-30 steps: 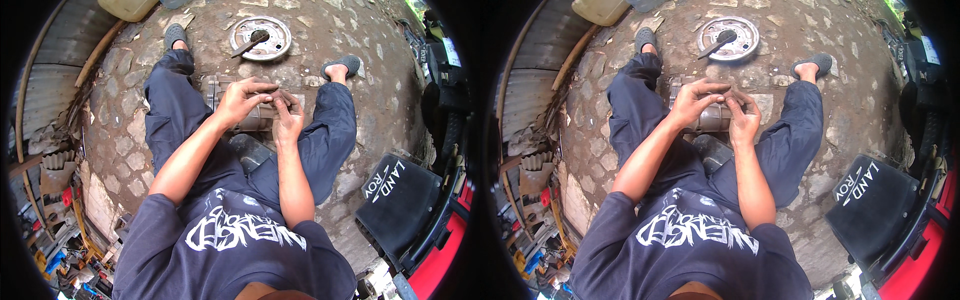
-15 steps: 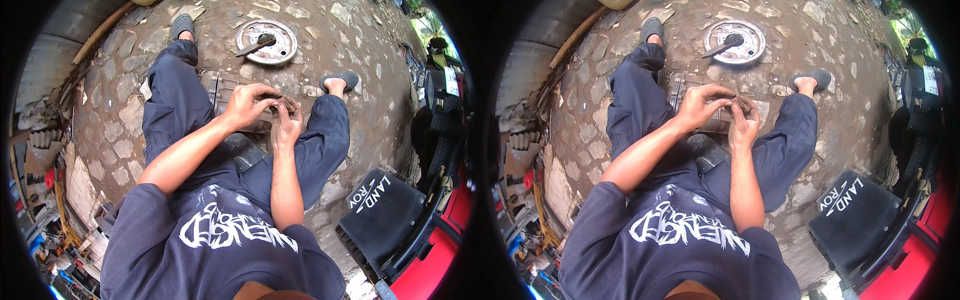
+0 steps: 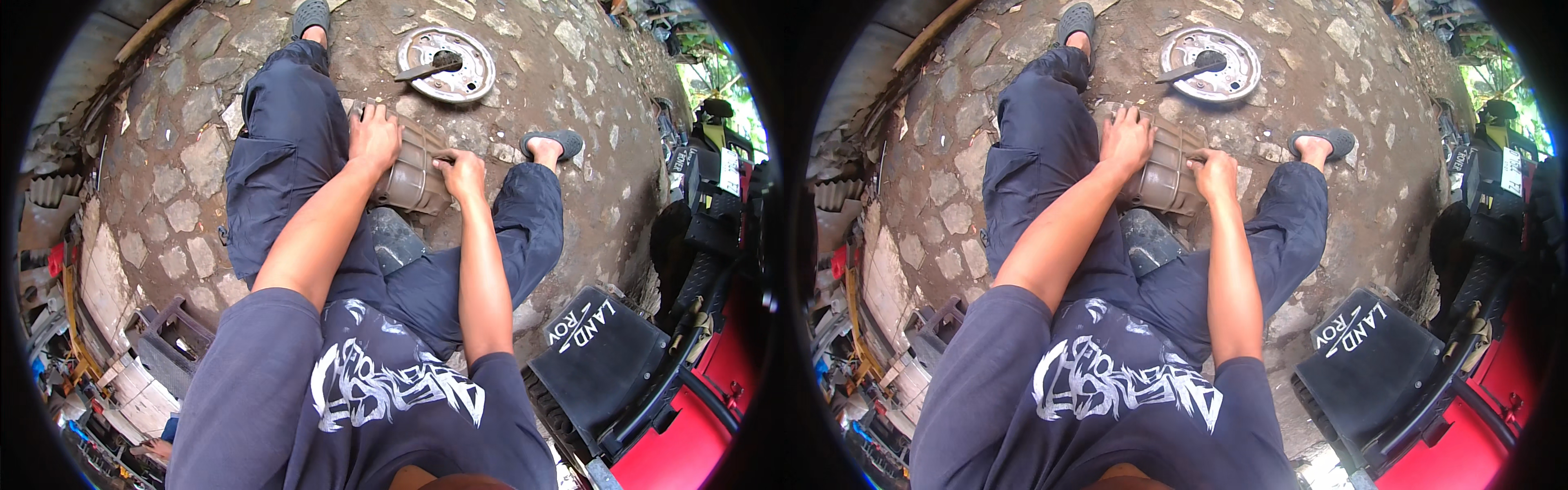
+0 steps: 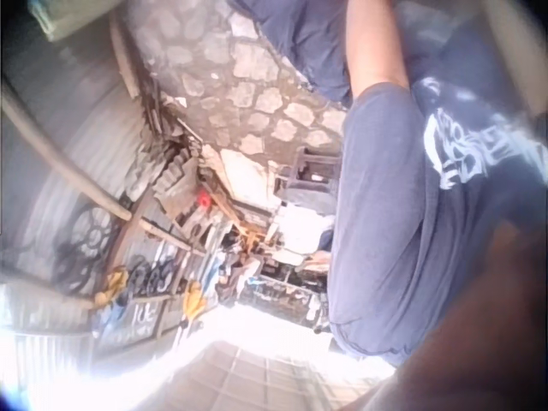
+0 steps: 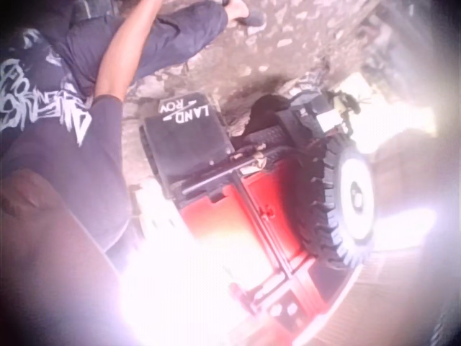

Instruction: The person sits on the ground and works on a mechanical part, likely a differential housing, by hand. They repeatedly insert and remove small metal pieces, possibly clips or pins, into the housing while turning it over to access different sides.

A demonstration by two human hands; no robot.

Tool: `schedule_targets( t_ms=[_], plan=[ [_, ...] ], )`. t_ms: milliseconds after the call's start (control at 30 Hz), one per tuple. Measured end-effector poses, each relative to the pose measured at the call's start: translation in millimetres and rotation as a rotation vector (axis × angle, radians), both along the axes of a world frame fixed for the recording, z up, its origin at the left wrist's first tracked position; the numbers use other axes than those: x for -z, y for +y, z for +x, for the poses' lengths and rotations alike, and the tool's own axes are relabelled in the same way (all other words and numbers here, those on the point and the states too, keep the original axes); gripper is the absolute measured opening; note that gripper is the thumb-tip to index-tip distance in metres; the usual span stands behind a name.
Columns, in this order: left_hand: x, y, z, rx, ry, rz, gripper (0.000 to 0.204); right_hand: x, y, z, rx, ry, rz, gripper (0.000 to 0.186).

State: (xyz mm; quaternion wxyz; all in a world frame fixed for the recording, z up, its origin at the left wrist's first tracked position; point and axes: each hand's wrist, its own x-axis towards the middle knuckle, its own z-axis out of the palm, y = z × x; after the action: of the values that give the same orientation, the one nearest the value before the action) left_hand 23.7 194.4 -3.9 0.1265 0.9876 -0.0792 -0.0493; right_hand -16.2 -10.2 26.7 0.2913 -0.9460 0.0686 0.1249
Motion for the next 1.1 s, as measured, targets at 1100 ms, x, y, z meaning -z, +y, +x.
schedule_targets(
  t_ms=[1100],
  plan=[
    [0.4,1.2,3.2,-0.123,0.076,-0.225,0.035,22.2,-13.3,10.3,-0.12,0.14,-0.012,0.029]
  ],
)
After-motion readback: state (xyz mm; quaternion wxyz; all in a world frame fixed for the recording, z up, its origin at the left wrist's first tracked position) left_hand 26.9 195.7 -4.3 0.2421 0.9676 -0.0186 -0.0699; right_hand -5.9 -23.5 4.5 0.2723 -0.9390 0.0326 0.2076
